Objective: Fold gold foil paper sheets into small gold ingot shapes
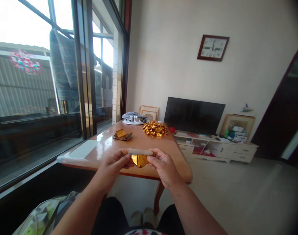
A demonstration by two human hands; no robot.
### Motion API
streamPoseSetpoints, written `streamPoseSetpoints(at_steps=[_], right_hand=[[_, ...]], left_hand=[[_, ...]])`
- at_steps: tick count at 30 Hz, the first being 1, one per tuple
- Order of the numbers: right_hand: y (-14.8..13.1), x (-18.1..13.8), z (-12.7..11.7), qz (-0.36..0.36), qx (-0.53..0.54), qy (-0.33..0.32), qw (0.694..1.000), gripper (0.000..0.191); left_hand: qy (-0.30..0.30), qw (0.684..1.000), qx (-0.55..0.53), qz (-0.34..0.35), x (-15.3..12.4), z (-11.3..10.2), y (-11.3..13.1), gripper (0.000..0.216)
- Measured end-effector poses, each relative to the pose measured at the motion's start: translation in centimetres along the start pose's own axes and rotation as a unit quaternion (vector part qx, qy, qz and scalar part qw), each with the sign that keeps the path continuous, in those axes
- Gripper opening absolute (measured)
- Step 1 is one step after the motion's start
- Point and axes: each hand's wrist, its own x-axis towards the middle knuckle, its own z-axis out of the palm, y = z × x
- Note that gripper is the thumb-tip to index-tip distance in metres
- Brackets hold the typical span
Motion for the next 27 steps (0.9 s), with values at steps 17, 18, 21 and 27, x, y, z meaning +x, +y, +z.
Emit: streamPoseSetpoints(at_steps=[17,18,21,27], right_hand=[[0.1,-0.6,-0.7,-0.033,-0.033,-0.042,0.998,0.012],[0.2,-0.6,-0.8,-0.030,-0.031,-0.044,0.998,0.011],[0.5,-0.6,-1.0,-0.026,-0.021,-0.051,0.998,0.009],[0.9,-0.4,-1.4,-0.040,-0.049,-0.064,0.996,0.011]], left_hand=[[-0.004,1.000,-0.003,0.026,-0.6,-0.1,-0.1,0.022],[-0.006,1.000,-0.001,0.028,-0.6,-0.1,-0.2,0.021],[-0.012,0.999,0.002,0.036,-0.6,-0.3,-0.3,0.018],[-0.034,0.999,-0.010,0.026,-0.2,-0.8,-1.1,0.017]])
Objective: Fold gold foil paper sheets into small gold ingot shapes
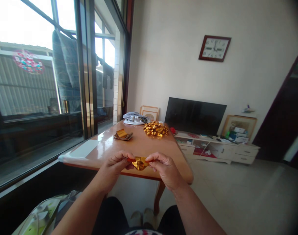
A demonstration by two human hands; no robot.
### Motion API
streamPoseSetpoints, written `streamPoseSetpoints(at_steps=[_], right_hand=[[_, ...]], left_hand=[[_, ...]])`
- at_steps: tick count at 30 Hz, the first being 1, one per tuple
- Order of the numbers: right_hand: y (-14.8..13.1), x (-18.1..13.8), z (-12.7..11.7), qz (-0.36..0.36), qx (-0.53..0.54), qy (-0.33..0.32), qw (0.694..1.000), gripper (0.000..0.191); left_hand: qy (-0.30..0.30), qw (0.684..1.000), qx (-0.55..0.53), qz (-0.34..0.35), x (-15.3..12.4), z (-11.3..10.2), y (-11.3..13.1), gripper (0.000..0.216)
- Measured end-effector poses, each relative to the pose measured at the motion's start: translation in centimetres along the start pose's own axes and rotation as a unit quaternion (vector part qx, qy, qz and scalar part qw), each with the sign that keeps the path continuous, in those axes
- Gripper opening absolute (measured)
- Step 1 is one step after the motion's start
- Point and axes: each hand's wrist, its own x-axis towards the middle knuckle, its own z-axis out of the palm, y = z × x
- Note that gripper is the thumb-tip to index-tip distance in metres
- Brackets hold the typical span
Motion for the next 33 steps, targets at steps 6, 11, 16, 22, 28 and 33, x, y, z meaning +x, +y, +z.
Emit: streamPoseSetpoints(at_steps=[6,11,16,22,28,33], right_hand=[[0.2,0.2,-0.3,-0.038,-0.049,-0.002,0.998,0.012],[0.1,0.2,-0.5,-0.045,-0.081,-0.005,0.996,0.012],[-0.1,0.1,-0.6,-0.063,-0.111,-0.034,0.991,0.014],[-1.0,-0.3,-1.3,-0.016,-0.080,-0.086,0.993,0.026],[-1.0,-0.2,-1.1,0.017,-0.093,-0.070,0.993,0.034],[-0.2,-0.1,-0.6,0.011,-0.146,-0.076,0.986,0.028]], left_hand=[[-0.029,0.998,-0.046,-0.019,0.2,-0.1,-0.4,0.018],[-0.050,0.996,-0.063,-0.028,0.3,0.1,-0.2,0.026],[-0.027,0.999,-0.020,-0.024,0.2,0.4,-0.3,0.023],[-0.028,0.999,-0.034,-0.002,0.2,0.7,0.0,0.027],[-0.056,0.998,-0.013,0.021,0.1,1.0,0.3,0.038],[-0.057,0.998,-0.011,0.030,0.0,1.1,0.1,0.037]])
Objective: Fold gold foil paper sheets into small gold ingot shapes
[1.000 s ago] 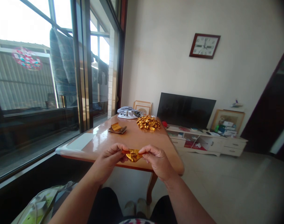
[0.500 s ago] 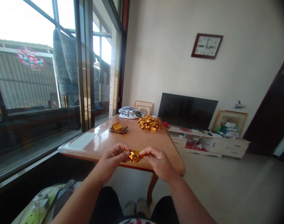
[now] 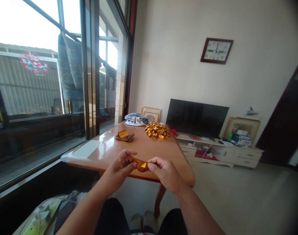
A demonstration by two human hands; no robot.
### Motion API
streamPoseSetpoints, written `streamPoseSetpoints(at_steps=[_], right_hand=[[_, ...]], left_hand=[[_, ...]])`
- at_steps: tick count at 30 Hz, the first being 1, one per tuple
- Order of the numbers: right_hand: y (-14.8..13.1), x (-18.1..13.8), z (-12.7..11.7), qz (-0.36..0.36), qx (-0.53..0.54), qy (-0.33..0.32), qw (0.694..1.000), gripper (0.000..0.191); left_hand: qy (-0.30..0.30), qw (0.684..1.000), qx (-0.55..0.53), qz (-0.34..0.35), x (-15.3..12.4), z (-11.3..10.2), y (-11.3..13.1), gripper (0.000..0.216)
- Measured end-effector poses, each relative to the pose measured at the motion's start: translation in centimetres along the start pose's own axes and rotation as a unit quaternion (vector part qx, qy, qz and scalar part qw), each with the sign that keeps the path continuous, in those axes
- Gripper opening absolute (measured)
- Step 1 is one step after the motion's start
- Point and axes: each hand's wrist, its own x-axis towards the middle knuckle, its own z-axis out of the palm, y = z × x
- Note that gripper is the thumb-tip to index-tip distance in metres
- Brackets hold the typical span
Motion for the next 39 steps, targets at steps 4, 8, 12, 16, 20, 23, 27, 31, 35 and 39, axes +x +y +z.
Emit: streamPoseSetpoints(at_steps=[4,8,12,16,20,23,27,31,35,39], right_hand=[[-0.2,-0.1,0.1,-0.009,-0.014,0.007,1.000,0.025],[-0.6,-0.3,0.3,-0.026,-0.058,0.039,0.997,0.021],[-1.4,-0.5,0.7,-0.065,-0.091,0.063,0.992,0.017],[-2.1,-0.7,1.2,-0.101,-0.107,0.077,0.986,0.015],[-2.4,-0.9,1.7,-0.125,-0.128,0.089,0.980,0.014],[-2.4,-1.0,1.9,-0.120,-0.116,0.088,0.982,0.014],[-2.0,-1.3,2.2,-0.080,-0.048,0.075,0.993,0.016],[-1.3,-1.4,2.5,-0.036,0.015,0.071,0.997,0.026],[-0.8,-1.3,2.8,-0.040,-0.011,0.094,0.995,0.030],[-0.6,-1.4,3.0,-0.055,-0.047,0.114,0.991,0.027]], left_hand=[[-0.004,1.000,-0.022,-0.001,0.0,0.0,0.1,0.035],[0.015,0.998,-0.054,-0.012,0.0,0.2,0.1,0.034],[0.055,0.994,-0.089,-0.025,-0.1,0.9,-0.1,0.035],[0.049,0.994,-0.091,-0.034,-0.1,1.7,-0.7,0.031],[0.035,0.998,-0.058,-0.014,0.0,1.8,-0.9,0.014],[0.026,0.999,-0.034,0.002,-0.1,1.6,-0.7,0.012],[0.015,1.000,-0.017,-0.006,-0.4,1.3,-0.5,0.011],[0.009,0.999,-0.033,-0.018,-0.6,1.3,-0.6,0.009],[0.014,0.998,-0.049,-0.031,-0.6,1.6,-0.6,0.010],[0.018,0.998,-0.047,-0.025,-0.6,1.7,-0.6,0.012]])
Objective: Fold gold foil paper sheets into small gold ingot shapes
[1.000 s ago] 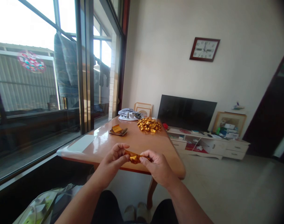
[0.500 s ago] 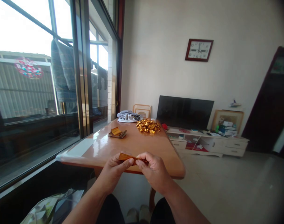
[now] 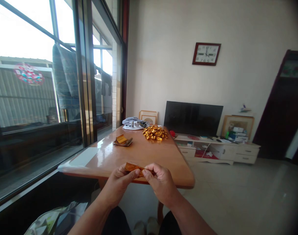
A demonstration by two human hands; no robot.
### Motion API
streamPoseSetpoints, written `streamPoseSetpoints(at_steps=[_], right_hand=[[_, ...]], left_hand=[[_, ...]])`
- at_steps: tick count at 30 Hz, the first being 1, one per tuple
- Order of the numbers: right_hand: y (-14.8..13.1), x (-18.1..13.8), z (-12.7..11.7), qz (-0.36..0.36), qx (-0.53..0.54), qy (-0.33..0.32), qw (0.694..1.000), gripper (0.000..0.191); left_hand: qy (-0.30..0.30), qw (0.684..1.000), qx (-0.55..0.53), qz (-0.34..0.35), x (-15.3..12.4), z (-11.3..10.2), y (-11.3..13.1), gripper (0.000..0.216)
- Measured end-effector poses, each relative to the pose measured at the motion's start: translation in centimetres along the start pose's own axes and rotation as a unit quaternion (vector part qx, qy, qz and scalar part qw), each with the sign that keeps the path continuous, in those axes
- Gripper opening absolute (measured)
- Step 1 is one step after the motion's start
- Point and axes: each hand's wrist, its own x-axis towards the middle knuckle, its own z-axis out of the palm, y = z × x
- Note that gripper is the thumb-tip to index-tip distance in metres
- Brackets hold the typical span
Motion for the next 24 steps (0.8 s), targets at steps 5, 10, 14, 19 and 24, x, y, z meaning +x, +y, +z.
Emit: streamPoseSetpoints(at_steps=[5,10,14,19,24], right_hand=[[0.0,-0.1,0.2,-0.015,-0.026,0.014,0.999,0.025],[0.1,0.1,0.6,-0.027,-0.034,0.018,0.999,0.023],[0.5,0.1,1.0,-0.034,-0.038,0.011,0.999,0.023],[1.1,0.0,1.3,-0.044,-0.050,0.004,0.998,0.022],[1.5,-0.2,1.1,-0.040,-0.046,-0.003,0.998,0.023]], left_hand=[[0.005,1.000,-0.002,0.001,0.0,-0.1,-0.3,0.014],[0.013,1.000,-0.003,-0.005,0.0,-0.4,-0.5,0.016],[0.012,1.000,-0.008,-0.008,-0.1,-0.8,-0.9,0.014],[0.049,0.997,-0.043,-0.027,-0.2,-1.1,-1.6,0.021],[0.063,0.997,-0.042,-0.024,-0.1,-1.0,-1.9,0.020]])
